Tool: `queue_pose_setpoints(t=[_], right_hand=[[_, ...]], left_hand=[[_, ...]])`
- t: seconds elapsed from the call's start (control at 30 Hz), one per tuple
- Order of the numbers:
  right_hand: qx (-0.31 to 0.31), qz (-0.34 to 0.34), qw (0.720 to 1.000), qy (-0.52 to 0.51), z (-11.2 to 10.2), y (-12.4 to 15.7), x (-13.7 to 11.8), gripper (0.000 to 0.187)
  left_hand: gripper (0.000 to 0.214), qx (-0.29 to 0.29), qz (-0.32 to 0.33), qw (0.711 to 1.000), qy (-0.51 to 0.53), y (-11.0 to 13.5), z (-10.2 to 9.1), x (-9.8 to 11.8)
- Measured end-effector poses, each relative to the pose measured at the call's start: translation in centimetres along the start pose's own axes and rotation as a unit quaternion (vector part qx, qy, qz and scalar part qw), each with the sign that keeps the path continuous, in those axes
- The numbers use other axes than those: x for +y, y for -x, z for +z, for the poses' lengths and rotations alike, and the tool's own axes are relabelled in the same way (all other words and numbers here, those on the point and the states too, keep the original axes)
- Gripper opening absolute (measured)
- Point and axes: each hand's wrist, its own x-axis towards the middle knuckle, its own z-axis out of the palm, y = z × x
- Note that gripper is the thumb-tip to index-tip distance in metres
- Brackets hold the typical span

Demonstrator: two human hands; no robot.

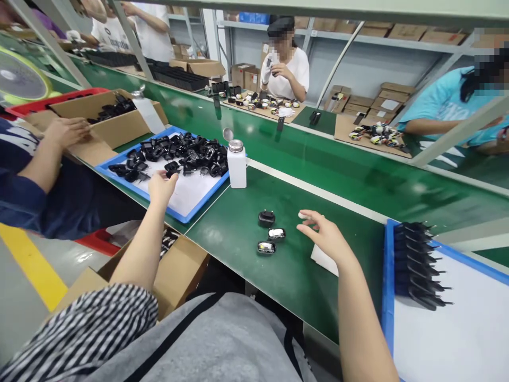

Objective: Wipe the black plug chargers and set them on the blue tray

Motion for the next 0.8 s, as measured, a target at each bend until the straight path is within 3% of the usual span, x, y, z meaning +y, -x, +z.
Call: queue_pose_setpoints(t=[0.07,0.13,0.2,0.27,0.3,0.33,0.4,0.47,0.53,0.63,0.8], right_hand=[[0.009,-0.030,0.998,-0.063,0.7,0.9,-0.7,0.037],[-0.021,-0.067,0.990,-0.124,1.8,1.3,-1.7,0.042],[-0.046,-0.094,0.982,-0.159,2.8,1.4,-2.5,0.048],[-0.024,-0.102,0.981,-0.165,3.6,1.3,-2.6,0.042],[0.002,-0.099,0.982,-0.160,3.9,1.1,-2.4,0.036],[0.035,-0.093,0.984,-0.147,4.0,0.9,-2.0,0.030],[0.081,-0.080,0.989,-0.096,4.2,0.7,-0.8,0.023],[0.089,-0.079,0.993,-0.014,4.2,0.5,0.3,0.021],[0.066,-0.084,0.991,0.078,4.4,0.4,0.9,0.021],[0.011,-0.098,0.981,0.166,4.6,0.2,0.5,0.025],[-0.067,-0.103,0.974,0.189,4.3,-0.4,-0.3,0.041]], left_hand=[[0.026,-0.027,-0.012,0.999,0.045,3.3,2.1,1.3],[0.022,-0.132,-0.007,0.986,0.106,7.0,5.0,3.2],[0.024,-0.348,-0.042,0.897,0.270,10.3,8.0,5.1],[0.024,-0.447,-0.071,0.834,0.316,12.2,10.1,6.5],[0.024,-0.465,-0.070,0.828,0.305,12.7,10.8,6.9],[0.025,-0.459,-0.051,0.843,0.276,12.9,11.1,7.1],[0.025,-0.399,0.024,0.899,0.179,12.6,11.2,6.9],[0.022,-0.345,0.101,0.931,0.062,12.0,10.9,6.3],[0.023,-0.351,0.140,0.925,-0.033,11.7,10.8,5.7],[0.030,-0.395,0.175,0.897,-0.096,11.7,11.2,5.4],[0.030,-0.391,0.239,0.876,-0.150,11.9,12.4,6.3]])
